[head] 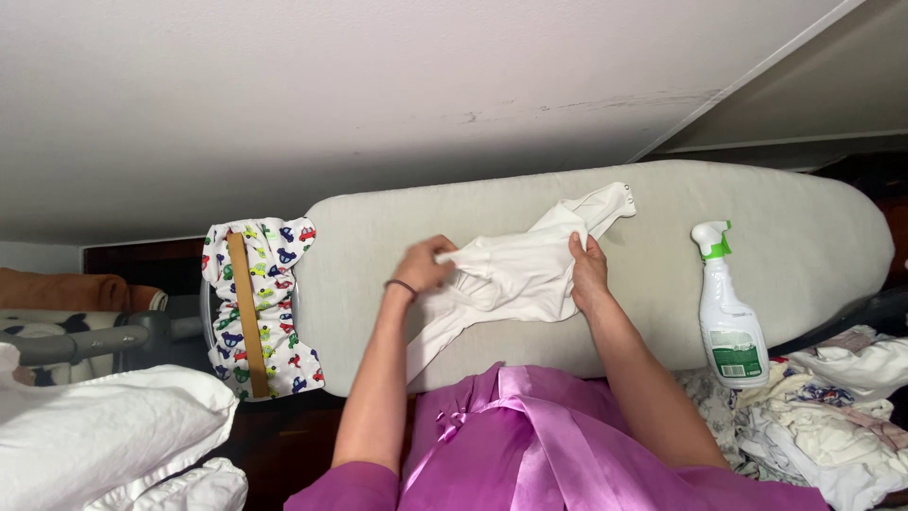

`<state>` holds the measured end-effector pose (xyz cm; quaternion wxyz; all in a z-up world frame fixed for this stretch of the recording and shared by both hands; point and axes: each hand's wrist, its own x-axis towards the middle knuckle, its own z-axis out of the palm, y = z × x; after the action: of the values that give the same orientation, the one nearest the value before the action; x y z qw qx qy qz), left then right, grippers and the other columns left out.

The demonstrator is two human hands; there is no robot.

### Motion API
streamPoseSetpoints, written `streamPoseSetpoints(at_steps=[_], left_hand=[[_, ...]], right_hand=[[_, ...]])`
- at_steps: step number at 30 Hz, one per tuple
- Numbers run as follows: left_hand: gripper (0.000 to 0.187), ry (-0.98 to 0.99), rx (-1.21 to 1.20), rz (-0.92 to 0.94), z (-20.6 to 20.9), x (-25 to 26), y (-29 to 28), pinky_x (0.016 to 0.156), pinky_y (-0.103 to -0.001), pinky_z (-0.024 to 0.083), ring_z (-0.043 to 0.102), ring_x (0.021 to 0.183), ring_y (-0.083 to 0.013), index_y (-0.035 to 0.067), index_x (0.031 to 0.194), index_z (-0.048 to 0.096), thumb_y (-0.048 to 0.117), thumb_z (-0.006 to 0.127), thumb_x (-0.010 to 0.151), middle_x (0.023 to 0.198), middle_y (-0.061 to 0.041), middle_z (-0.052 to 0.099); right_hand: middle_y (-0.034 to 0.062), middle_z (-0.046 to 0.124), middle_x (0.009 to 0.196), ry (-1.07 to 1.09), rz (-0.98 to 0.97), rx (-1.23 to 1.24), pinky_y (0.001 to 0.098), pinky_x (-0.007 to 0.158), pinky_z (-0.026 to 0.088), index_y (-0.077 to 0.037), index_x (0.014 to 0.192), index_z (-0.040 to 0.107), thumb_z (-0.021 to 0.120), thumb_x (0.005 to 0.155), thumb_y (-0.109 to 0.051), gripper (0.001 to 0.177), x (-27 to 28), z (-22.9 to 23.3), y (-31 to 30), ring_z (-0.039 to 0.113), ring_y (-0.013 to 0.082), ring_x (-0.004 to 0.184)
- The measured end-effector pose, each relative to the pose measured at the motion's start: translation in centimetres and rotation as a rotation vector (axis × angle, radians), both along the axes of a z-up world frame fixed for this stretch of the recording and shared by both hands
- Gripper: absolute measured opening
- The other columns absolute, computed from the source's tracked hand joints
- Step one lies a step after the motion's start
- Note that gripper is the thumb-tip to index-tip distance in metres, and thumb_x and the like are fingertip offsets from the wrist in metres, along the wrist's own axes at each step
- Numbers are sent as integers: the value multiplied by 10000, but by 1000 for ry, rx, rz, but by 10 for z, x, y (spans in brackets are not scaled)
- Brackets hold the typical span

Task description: The person folds a small white cloth on an ironing board, then folds a beige ribbed baby bodysuit, smoothing and aligning it before rolling it into a compact bundle. The person places the folded items on a nearby table with other folded clothes and picks up a white baby onesie to begin folding it.

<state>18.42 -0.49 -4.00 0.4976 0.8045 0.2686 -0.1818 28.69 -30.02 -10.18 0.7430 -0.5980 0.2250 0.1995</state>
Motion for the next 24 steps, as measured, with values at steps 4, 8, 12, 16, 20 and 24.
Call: streamPoseSetpoints(at_steps=[4, 8, 12, 16, 20, 24], left_hand=[[233, -23, 199, -6, 8, 1, 43, 951, -451, 552, 703, 1117, -311, 277, 1082, 782, 224, 655, 895, 1170, -39, 736], [151, -87, 276, 84, 28, 0, 79, 822, -427, 536, 671, 868, -286, 232, 979, 790, 195, 707, 859, 941, -61, 719], [183, -191, 334, 307, 40, 0, 111, 788, -487, 508, 656, 820, -356, 172, 969, 755, 305, 811, 855, 889, -113, 686], [184, -405, -254, 752, 25, 8, 119, 408, -303, 613, 584, 431, -147, 72, 943, 615, 174, 768, 943, 690, -35, 588], [219, -640, -601, 1041, 12, 12, 125, 732, -386, 708, 755, 788, -241, 63, 1108, 595, 110, 740, 950, 928, -104, 671], [334, -788, -844, 1183, 11, 5, 129, 996, -435, 632, 703, 1162, -302, 55, 1304, 503, 3, 639, 1004, 1322, -165, 616]], right_hand=[[99, 753, 1107, -9, 22, -45, 337, 865, 624, -137, 1265, 659, 637, 1051, -304, 273, 8, -12, -4, 753, 178, 914], [64, 764, 968, -67, 144, -82, 279, 741, 631, -133, 1216, 683, 671, 1036, -295, 243, 22, -18, -5, 749, 144, 793], [57, 767, 893, -87, 350, -117, 276, 702, 626, -142, 1101, 724, 834, 900, -214, 241, 29, -14, -6, 746, 134, 744], [35, 765, 826, -19, 673, -178, 241, 635, 610, -82, 1048, 757, 915, 716, -132, 371, 29, 53, -3, 710, 109, 657], [65, 743, 894, -50, 923, -391, 330, 749, 551, -82, 969, 794, 933, 719, -203, 311, 41, 70, -3, 664, 177, 788], [53, 710, 944, -240, 525, -527, 297, 774, 522, -103, 1134, 755, 858, 860, -227, 318, 53, 43, -5, 642, 148, 848]])
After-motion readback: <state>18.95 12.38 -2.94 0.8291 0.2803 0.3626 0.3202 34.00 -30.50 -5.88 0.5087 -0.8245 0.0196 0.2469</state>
